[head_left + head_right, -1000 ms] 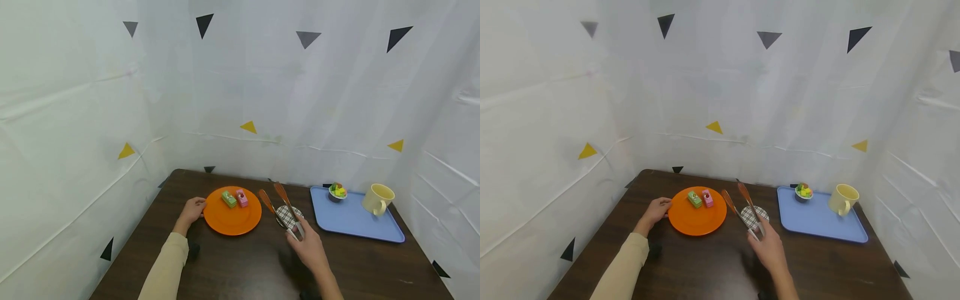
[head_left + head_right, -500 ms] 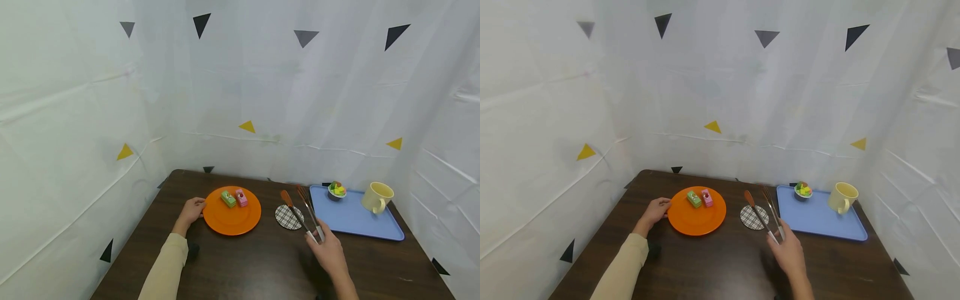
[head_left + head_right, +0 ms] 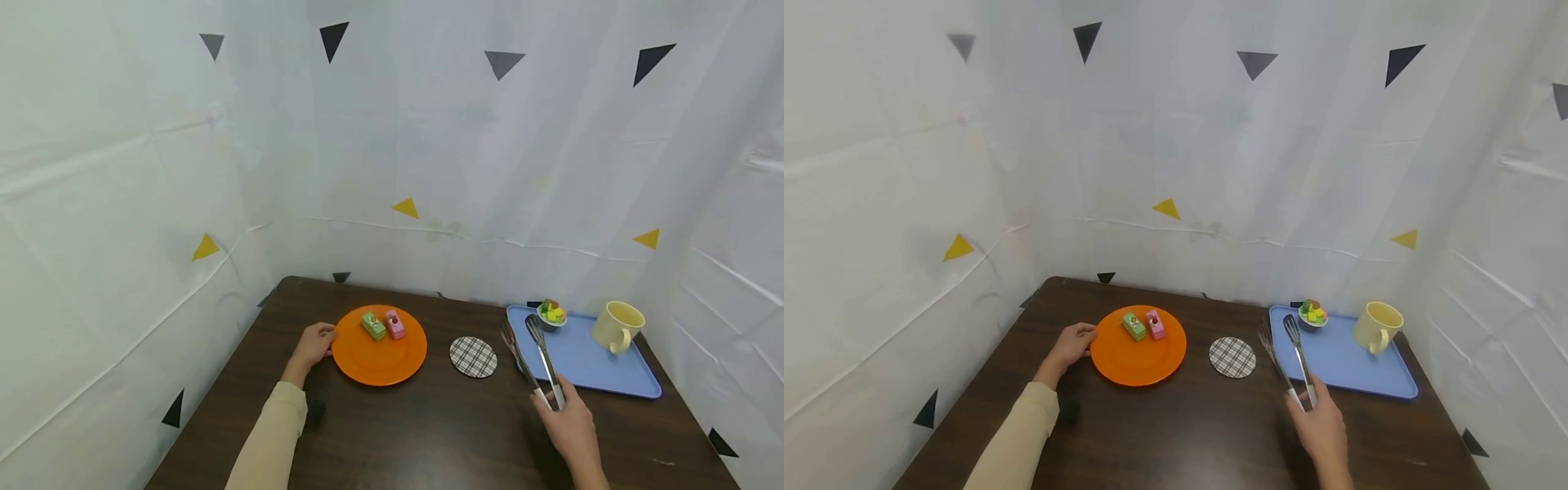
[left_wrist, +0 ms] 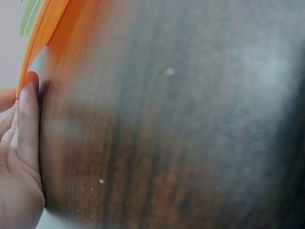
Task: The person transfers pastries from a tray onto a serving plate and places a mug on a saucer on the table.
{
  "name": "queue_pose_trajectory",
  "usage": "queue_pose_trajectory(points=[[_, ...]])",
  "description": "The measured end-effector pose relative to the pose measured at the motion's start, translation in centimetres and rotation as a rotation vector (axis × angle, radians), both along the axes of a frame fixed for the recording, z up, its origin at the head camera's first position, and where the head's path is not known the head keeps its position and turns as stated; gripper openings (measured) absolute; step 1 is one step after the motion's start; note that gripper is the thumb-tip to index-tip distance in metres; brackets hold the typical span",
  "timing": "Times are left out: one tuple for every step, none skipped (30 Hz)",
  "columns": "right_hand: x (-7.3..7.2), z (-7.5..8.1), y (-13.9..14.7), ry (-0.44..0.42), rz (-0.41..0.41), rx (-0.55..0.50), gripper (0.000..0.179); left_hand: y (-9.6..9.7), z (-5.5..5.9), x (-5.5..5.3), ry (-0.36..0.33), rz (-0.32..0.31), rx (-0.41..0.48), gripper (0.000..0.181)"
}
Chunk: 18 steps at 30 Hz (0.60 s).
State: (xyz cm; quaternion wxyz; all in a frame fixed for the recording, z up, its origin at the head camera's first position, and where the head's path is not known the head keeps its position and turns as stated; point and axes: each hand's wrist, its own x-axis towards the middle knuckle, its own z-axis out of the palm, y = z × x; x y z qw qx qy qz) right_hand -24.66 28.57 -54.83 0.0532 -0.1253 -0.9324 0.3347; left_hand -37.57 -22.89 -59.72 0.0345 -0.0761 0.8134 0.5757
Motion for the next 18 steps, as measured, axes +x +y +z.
queue_pose_trajectory(points=[[-0.1, 0.1, 0.3, -0.005, 0.001, -0.007, 0.077, 0.0, 0.1, -0.1, 0.000, 0.002, 0.005, 0.035], [-0.1, 0.1, 0.6, -0.007, 0.004, -0.006, 0.079, 0.0, 0.1, -0.1, -0.002, 0.004, 0.007, 0.035], [-0.2, 0.2, 0.9, -0.013, 0.004, -0.010, 0.080, 0.0, 0.1, -0.2, -0.004, 0.005, 0.010, 0.035], [-0.2, 0.2, 1.1, -0.020, 0.006, -0.009, 0.080, 0.0, 0.0, -0.2, -0.006, 0.004, 0.012, 0.035], [-0.2, 0.2, 1.4, -0.024, 0.004, -0.010, 0.080, 0.0, -0.1, -0.1, -0.008, 0.001, 0.012, 0.035], [-0.2, 0.2, 1.6, -0.027, -0.002, -0.009, 0.080, -0.1, -0.2, -0.2, -0.009, -0.002, 0.014, 0.035], [-0.2, 0.2, 1.9, -0.027, -0.008, -0.003, 0.079, -0.1, -0.3, -0.2, -0.014, -0.001, 0.013, 0.035], [-0.2, 0.3, 2.1, -0.030, -0.014, 0.002, 0.079, -0.1, -0.4, -0.1, -0.008, -0.007, 0.010, 0.036], [-0.3, 0.3, 2.4, -0.035, -0.020, 0.008, 0.079, -0.1, -0.4, -0.1, -0.001, -0.012, 0.013, 0.036], [-0.3, 0.4, 2.7, -0.044, -0.026, 0.012, 0.078, -0.2, -0.5, -0.2, 0.002, -0.015, 0.015, 0.036], [-0.4, 0.5, 3.0, -0.055, -0.032, 0.015, 0.078, -0.2, -0.5, -0.2, 0.006, -0.017, 0.018, 0.036], [-0.4, 0.6, 3.3, -0.063, -0.036, 0.021, 0.077, -0.2, -0.5, -0.2, 0.010, -0.020, 0.021, 0.036], [-0.5, 0.8, 3.6, -0.076, -0.042, 0.020, 0.077, -0.2, -0.5, -0.2, 0.015, -0.023, 0.023, 0.036], [-0.5, 0.9, 3.9, -0.089, -0.047, 0.020, 0.078, -0.2, -0.5, -0.2, 0.024, -0.026, 0.025, 0.036], [-0.6, 1.0, 4.2, -0.095, -0.053, 0.024, 0.078, -0.2, -0.4, -0.2, 0.023, -0.024, 0.025, 0.036], [-0.6, 1.1, 4.5, -0.099, -0.061, 0.028, 0.079, -0.2, -0.4, -0.2, 0.022, -0.023, 0.026, 0.036], [-0.6, 1.2, 4.8, -0.102, -0.063, 0.029, 0.078, -0.2, -0.4, -0.2, 0.023, -0.021, 0.022, 0.036], [-0.7, 1.3, 5.0, -0.106, -0.069, 0.026, 0.079, -0.2, -0.4, -0.2, 0.018, -0.018, 0.017, 0.037]])
